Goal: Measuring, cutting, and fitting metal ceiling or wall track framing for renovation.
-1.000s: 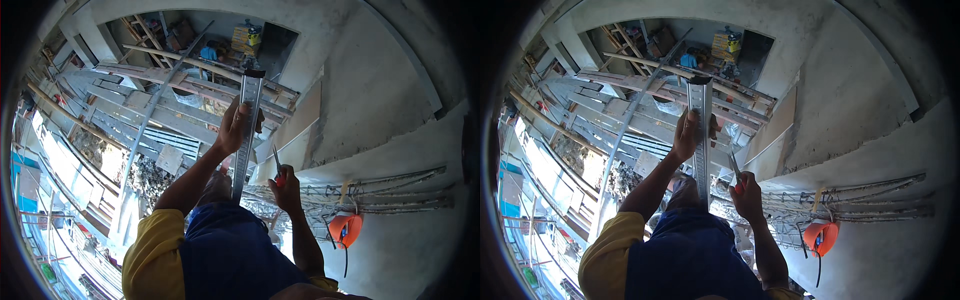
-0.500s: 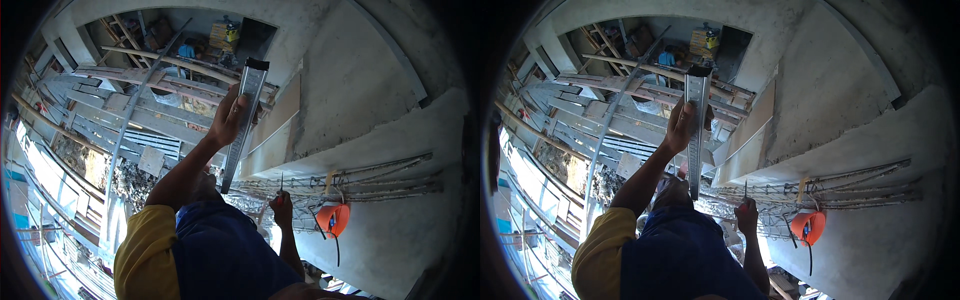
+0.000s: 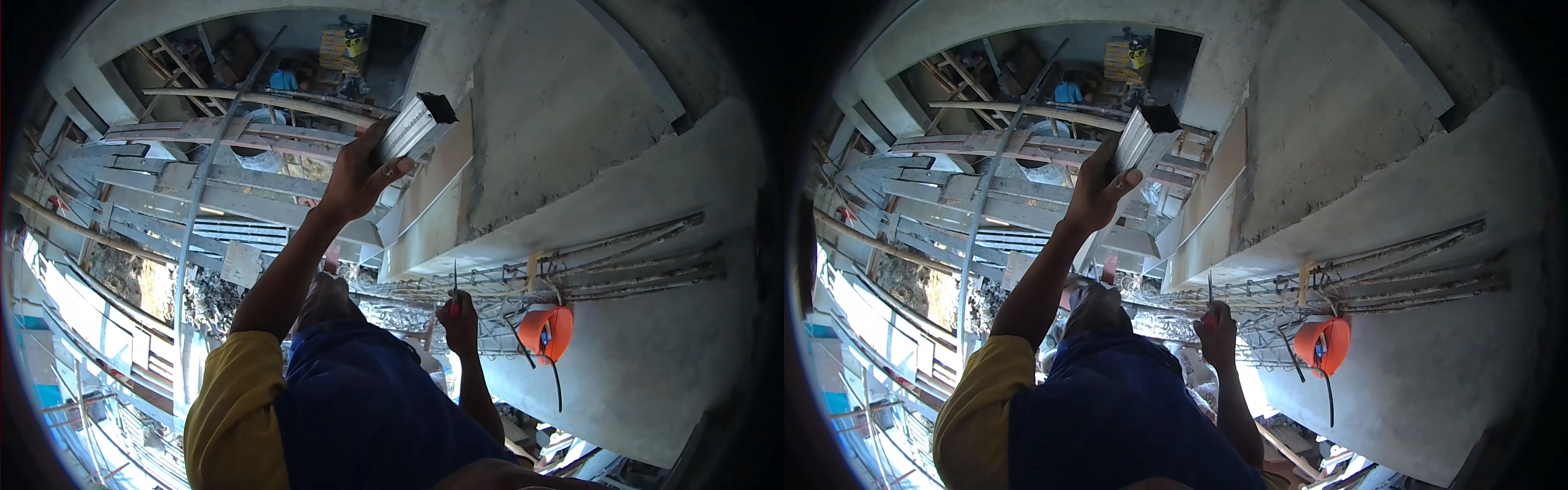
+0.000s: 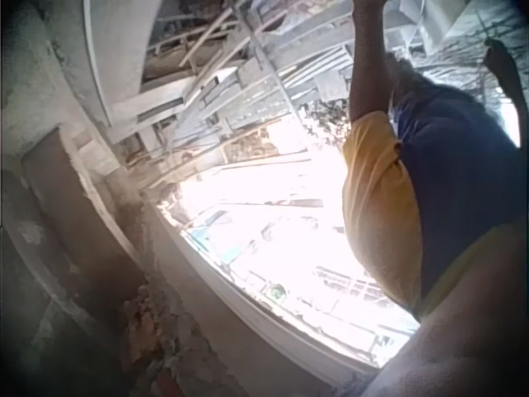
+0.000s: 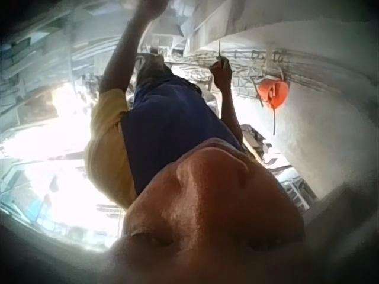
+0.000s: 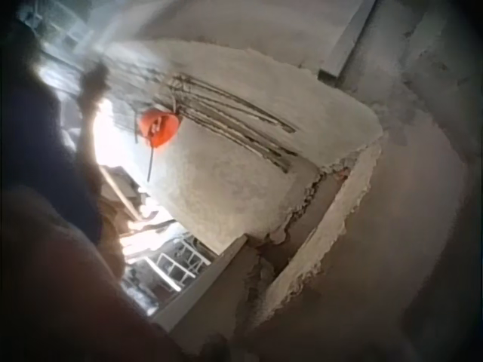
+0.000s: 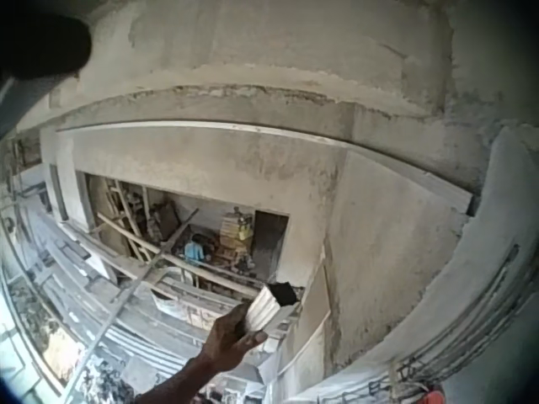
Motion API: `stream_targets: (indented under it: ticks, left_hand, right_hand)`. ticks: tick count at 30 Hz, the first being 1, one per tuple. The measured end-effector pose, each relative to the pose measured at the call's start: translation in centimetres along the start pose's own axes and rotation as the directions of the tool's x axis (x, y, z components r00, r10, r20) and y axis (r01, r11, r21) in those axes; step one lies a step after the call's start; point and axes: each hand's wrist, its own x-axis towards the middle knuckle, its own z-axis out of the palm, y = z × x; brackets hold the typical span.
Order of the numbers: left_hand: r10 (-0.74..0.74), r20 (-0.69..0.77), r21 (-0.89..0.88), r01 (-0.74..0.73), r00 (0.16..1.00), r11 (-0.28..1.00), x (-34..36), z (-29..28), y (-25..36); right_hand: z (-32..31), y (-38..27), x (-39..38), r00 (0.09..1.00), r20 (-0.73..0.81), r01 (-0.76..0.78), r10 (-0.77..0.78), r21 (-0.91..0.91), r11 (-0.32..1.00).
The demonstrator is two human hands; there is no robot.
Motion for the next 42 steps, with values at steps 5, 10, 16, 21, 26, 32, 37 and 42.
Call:
stream_targets:
  ticks: [5,10,16,21,26,32,37,42]
  left_hand:
    - [-0.152,0.157,0.168,0.126,0.976,0.978,-0.6,0.2,-1.6]
    - [-0.35,0.338,0.355,0.227,0.874,0.907,-3.0,0.8,-5.0]
    - [-0.539,0.435,0.367,0.405,0.721,0.837,-7.2,2.1,-8.8]
    - [-0.603,0.48,0.296,0.529,0.638,0.795,-9.9,3.7,-10.5]
    - [-0.05,0.597,0.442,-0.277,0.801,0.853,-15.8,4.2,-16.4]
    - [-0.361,0.655,0.514,-0.041,0.664,0.857,-17.0,4.9,-16.1]
    - [-0.639,0.509,0.583,0.315,0.577,0.749,-15.4,5.9,-12.9]
    - [-0.689,0.467,0.588,0.387,0.554,0.71,-15.6,6.5,-12.9]
  right_hand:
    - [0.2,-0.3,0.1,1.0,0.01,-0.027,0.027,0.065,0.998]
    - [0.3,-2.0,0.0,0.998,-0.044,-0.03,0.033,0.077,0.997]
    - [1.1,-1.8,0.1,0.989,0.115,-0.096,0.093,0.023,0.995]
    - [2.1,-1.9,-0.4,0.975,0.212,-0.081,0.069,0.053,0.995]
    - [1.6,-2.7,-0.7,0.947,0.243,-0.196,0.212,-0.085,0.977]
    - [1.4,-1.1,-1.5,0.902,0.31,-0.247,0.302,-0.203,0.948]
    - [2.1,0.3,-2.3,0.91,0.302,-0.224,0.283,-0.218,0.95]
    - [1.9,-0.3,-2.4,0.897,0.302,-0.237,0.322,-0.287,0.928]
